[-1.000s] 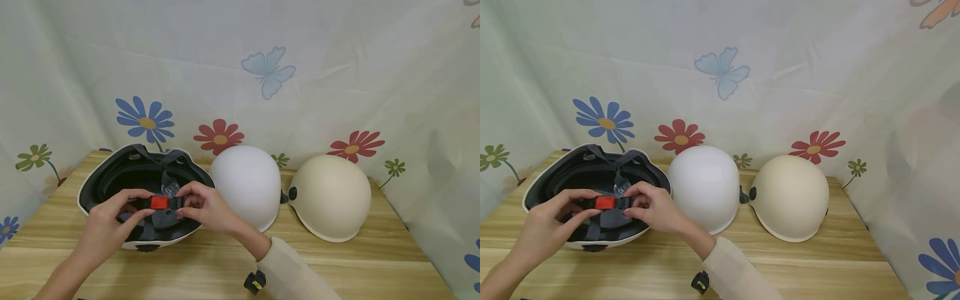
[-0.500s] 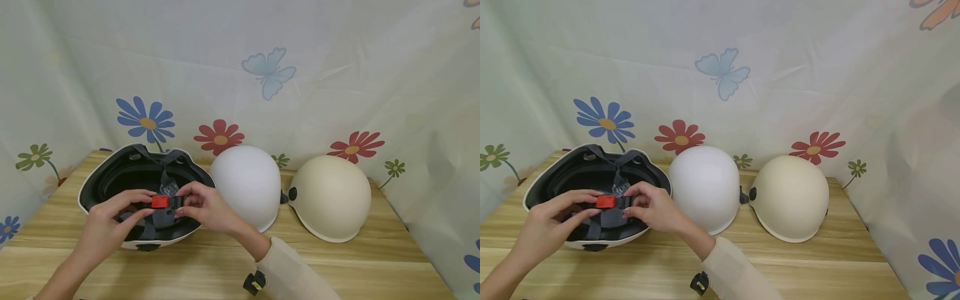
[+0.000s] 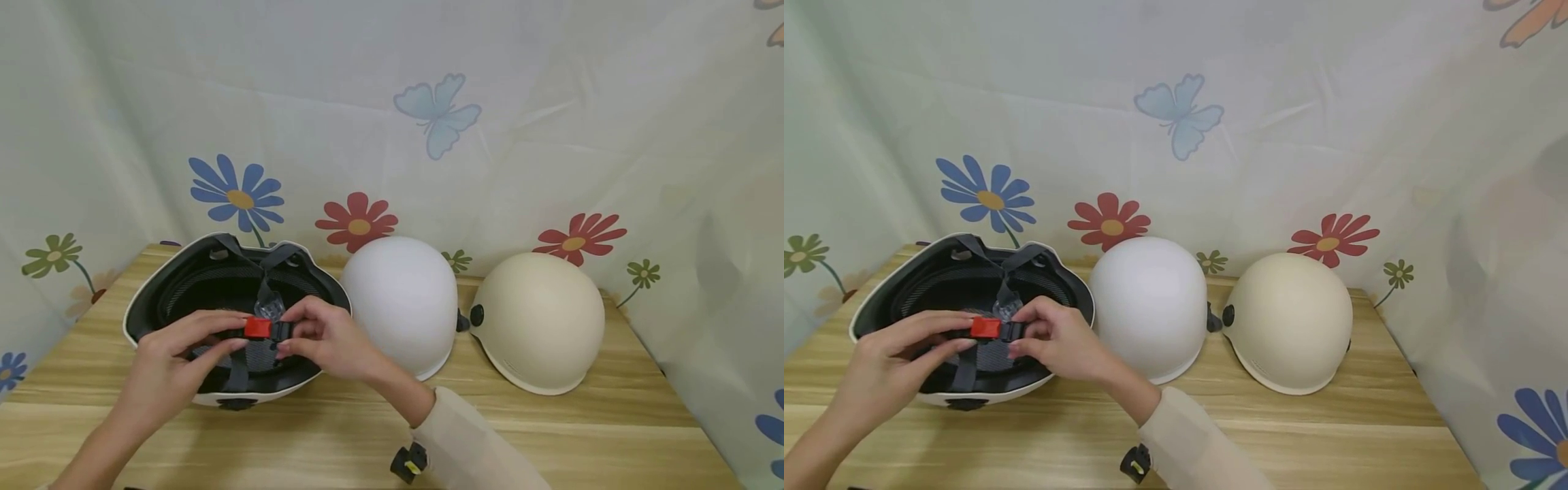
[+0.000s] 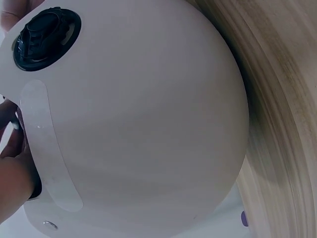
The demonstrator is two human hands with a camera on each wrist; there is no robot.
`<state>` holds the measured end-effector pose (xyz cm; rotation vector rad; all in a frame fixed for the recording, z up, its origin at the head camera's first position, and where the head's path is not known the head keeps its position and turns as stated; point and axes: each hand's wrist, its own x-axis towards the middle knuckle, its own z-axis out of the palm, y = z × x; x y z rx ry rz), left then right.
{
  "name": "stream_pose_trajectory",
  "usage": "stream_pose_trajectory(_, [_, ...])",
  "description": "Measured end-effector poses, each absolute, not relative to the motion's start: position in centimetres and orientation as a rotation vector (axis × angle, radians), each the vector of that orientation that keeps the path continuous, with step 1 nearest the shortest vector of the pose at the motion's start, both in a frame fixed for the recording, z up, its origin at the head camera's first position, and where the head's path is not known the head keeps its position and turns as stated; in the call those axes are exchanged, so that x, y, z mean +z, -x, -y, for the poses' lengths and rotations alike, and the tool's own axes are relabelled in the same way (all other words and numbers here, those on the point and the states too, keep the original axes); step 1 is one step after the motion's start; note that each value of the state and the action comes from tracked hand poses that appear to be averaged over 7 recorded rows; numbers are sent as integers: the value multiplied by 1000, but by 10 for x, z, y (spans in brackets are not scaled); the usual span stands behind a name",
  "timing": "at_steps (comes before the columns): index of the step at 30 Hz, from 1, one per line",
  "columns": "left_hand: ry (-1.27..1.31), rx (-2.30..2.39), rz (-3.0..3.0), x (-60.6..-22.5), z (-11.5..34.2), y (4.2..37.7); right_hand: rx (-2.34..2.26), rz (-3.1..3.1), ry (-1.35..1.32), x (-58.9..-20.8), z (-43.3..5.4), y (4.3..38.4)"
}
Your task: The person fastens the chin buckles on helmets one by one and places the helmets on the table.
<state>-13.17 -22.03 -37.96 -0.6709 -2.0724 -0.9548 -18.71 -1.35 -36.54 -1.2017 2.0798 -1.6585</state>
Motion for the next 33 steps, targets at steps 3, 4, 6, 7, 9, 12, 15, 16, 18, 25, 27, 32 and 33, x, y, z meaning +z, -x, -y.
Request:
stream_pose_trajectory(3, [686, -949, 2069, -379, 220, 132, -1650, -2083, 1212, -365, 16, 187])
stream_pose_trajectory(4, [690, -945, 2067, -379, 220, 132, -1648, -2085, 1212, -365, 17, 186])
stream_pose_trajectory(6, [699, -924, 2062, -378, 220, 133, -1641, -2093, 1211, -365, 18, 186])
stream_pose_trajectory(7, [698, -918, 2061, -378, 220, 133, -1643, -2094, 1207, -365, 19, 186])
stream_pose_trajectory(9, [693, -919, 2064, -377, 220, 133, -1638, -2108, 1204, -365, 19, 187])
stream_pose_trajectory(12, [670, -910, 2099, -378, 224, 133, -1605, -2159, 1252, -365, 18, 188])
stream_pose_trajectory(15, [678, -908, 2146, -378, 230, 131, -1574, -2189, 1308, -364, 16, 191])
stream_pose_trajectory(16, [694, -911, 2169, -378, 233, 130, -1566, -2192, 1325, -364, 14, 192])
stream_pose_trajectory(18, [749, -925, 2226, -378, 239, 128, -1547, -2207, 1344, -364, 10, 194])
stream_pose_trajectory(25, [987, -884, 2394, -382, 258, 122, -1455, -2382, 1332, -363, -8, 203])
stream_pose_trajectory(27, [1011, -893, 2417, -384, 262, 121, -1443, -2406, 1319, -364, -13, 206])
stream_pose_trajectory(32, [982, -919, 2450, -385, 275, 118, -1393, -2484, 1274, -364, -24, 210])
stream_pose_trajectory(33, [964, -911, 2456, -385, 279, 117, -1380, -2501, 1278, -365, -26, 211])
